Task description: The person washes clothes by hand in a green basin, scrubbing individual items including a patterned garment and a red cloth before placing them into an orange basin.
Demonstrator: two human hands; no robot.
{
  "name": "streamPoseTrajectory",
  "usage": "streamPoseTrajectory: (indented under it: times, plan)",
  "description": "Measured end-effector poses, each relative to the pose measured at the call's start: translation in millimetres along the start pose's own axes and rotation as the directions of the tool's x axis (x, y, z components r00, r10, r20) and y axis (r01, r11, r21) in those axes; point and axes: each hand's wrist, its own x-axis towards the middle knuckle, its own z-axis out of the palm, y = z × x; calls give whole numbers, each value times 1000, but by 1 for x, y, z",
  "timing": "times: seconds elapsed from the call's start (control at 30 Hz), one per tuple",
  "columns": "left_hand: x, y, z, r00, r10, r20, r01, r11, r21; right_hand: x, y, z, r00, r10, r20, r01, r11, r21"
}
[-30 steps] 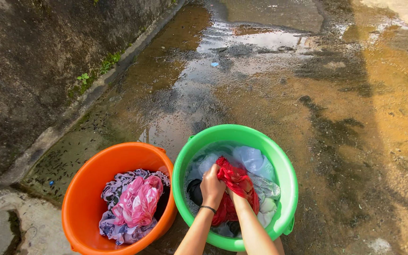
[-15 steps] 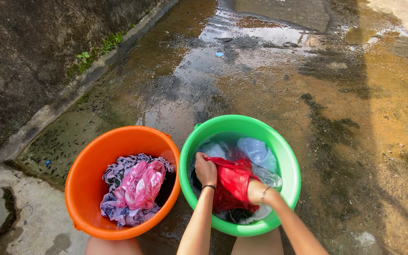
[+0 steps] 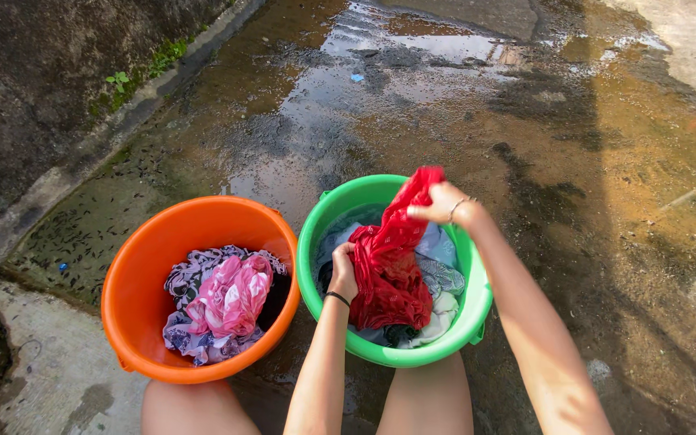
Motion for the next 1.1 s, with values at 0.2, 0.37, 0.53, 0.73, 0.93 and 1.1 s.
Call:
streamPoseTrajectory:
  times: [0.2, 0.37, 0.53, 0.73, 0.93, 1.1]
  plan:
    - [-99, 39, 85, 999, -53, 8, 53, 998, 16, -63, -45, 123, 911, 406, 76, -389, 783, 486]
    - [-94, 34, 81, 983, 77, 169, -123, 954, 275, -77, -13, 151, 944, 176, 279, -328, 594, 734]
    - [-89, 30, 72, 977, 55, 206, -113, 953, 283, -81, -15, 150, 908, -268, -322, 379, 852, 362]
    - [-79, 34, 60, 984, 117, 138, -172, 844, 509, -64, -30, 47, 894, 419, -157, -88, 508, 857]
    - [-61, 61, 36, 686, 713, 142, -210, 8, 978, -71, -52, -81, 807, 529, -263, 21, 419, 908]
    - [-85, 27, 83, 266, 773, 576, -397, -456, 796, -73, -82, -99, 870, 446, -210, 18, 398, 917]
